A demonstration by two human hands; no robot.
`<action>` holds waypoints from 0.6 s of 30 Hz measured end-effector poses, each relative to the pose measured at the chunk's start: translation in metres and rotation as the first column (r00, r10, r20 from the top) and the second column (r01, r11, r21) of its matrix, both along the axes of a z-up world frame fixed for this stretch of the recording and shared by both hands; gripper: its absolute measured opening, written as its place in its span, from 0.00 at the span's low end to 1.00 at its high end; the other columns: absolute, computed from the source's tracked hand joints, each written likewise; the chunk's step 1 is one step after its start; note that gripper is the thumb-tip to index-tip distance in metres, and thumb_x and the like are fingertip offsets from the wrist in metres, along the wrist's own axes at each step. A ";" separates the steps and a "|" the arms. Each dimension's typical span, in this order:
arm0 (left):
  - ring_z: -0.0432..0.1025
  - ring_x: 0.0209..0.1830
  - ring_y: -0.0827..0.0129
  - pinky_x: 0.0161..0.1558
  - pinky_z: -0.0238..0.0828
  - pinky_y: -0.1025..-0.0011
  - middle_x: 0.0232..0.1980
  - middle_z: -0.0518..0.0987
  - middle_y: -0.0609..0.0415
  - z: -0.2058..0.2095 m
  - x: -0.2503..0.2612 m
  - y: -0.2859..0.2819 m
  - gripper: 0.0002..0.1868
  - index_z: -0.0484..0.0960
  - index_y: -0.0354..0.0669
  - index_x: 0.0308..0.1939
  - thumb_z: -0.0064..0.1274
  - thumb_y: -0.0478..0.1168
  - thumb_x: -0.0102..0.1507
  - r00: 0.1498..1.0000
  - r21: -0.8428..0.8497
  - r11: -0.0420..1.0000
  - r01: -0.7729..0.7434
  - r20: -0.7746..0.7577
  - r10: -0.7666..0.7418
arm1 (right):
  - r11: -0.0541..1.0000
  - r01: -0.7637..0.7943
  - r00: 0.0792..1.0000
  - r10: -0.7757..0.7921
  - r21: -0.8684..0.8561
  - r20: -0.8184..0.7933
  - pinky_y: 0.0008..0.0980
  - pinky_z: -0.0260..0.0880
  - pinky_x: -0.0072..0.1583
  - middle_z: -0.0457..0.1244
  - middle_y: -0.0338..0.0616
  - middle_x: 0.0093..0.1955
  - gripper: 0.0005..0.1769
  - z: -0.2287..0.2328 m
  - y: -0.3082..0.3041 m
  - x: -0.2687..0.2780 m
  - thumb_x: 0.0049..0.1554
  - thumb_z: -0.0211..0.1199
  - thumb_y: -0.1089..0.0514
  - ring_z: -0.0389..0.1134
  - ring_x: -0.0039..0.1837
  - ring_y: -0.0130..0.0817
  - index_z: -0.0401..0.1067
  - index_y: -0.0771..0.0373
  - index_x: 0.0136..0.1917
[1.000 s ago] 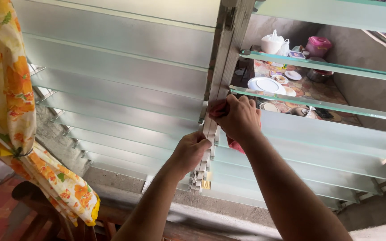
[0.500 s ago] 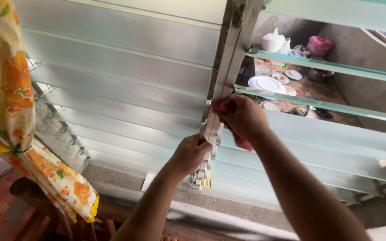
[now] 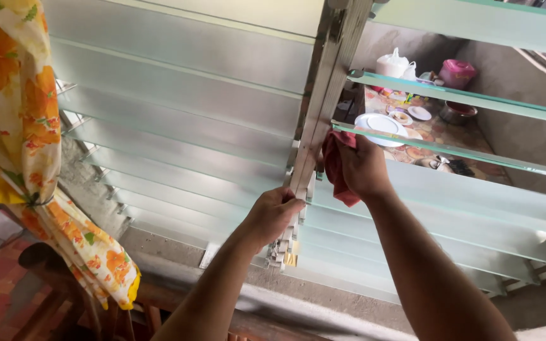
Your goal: Cleaning window louvers with a damp cloth and then rinsing the cloth in a bucket.
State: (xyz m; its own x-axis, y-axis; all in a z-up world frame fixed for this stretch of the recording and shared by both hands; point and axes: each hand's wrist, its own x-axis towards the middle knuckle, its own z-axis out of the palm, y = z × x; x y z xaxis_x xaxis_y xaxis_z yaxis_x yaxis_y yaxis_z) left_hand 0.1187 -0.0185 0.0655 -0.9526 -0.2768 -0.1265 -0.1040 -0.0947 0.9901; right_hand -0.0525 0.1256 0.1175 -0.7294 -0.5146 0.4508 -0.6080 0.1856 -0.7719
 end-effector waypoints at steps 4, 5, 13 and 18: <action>0.61 0.23 0.78 0.25 0.58 0.73 0.25 0.69 0.60 -0.008 -0.011 0.013 0.12 0.78 0.37 0.38 0.56 0.44 0.64 0.997 -0.030 0.999 -0.017 -0.078 0.015 | 0.992 -0.121 0.917 0.119 0.020 -0.381 0.43 0.67 0.64 0.67 0.51 0.59 0.17 -0.007 0.000 0.015 0.61 0.55 0.59 0.67 0.63 0.49 0.71 0.64 0.62; 0.65 0.24 0.76 0.27 0.63 0.73 0.28 0.72 0.58 -0.007 -0.016 0.016 0.12 0.76 0.37 0.39 0.55 0.44 0.64 0.992 -0.081 0.996 -0.046 -0.120 0.036 | 0.992 -0.020 0.873 0.079 0.127 -0.481 0.47 0.63 0.64 0.64 0.52 0.60 0.20 -0.005 -0.001 0.023 0.60 0.58 0.57 0.64 0.64 0.52 0.70 0.65 0.64; 0.72 0.30 0.74 0.32 0.70 0.73 0.37 0.80 0.57 -0.015 -0.051 0.030 0.16 0.77 0.40 0.46 0.36 0.45 0.71 0.953 -0.320 0.928 -0.190 -0.288 0.096 | 0.830 0.179 0.741 0.239 0.528 -0.627 0.53 0.59 0.60 0.63 0.46 0.49 0.18 0.021 0.008 0.038 0.52 0.67 0.47 0.62 0.56 0.49 0.74 0.57 0.52; 0.66 0.26 0.77 0.28 0.66 0.74 0.34 0.78 0.56 -0.002 -0.053 0.033 0.18 0.79 0.43 0.43 0.35 0.48 0.72 0.985 0.074 0.985 -0.155 -0.069 0.160 | 0.985 0.013 0.820 0.088 0.173 -0.565 0.49 0.62 0.67 0.63 0.51 0.61 0.19 -0.006 0.010 0.015 0.57 0.62 0.54 0.61 0.65 0.53 0.73 0.62 0.60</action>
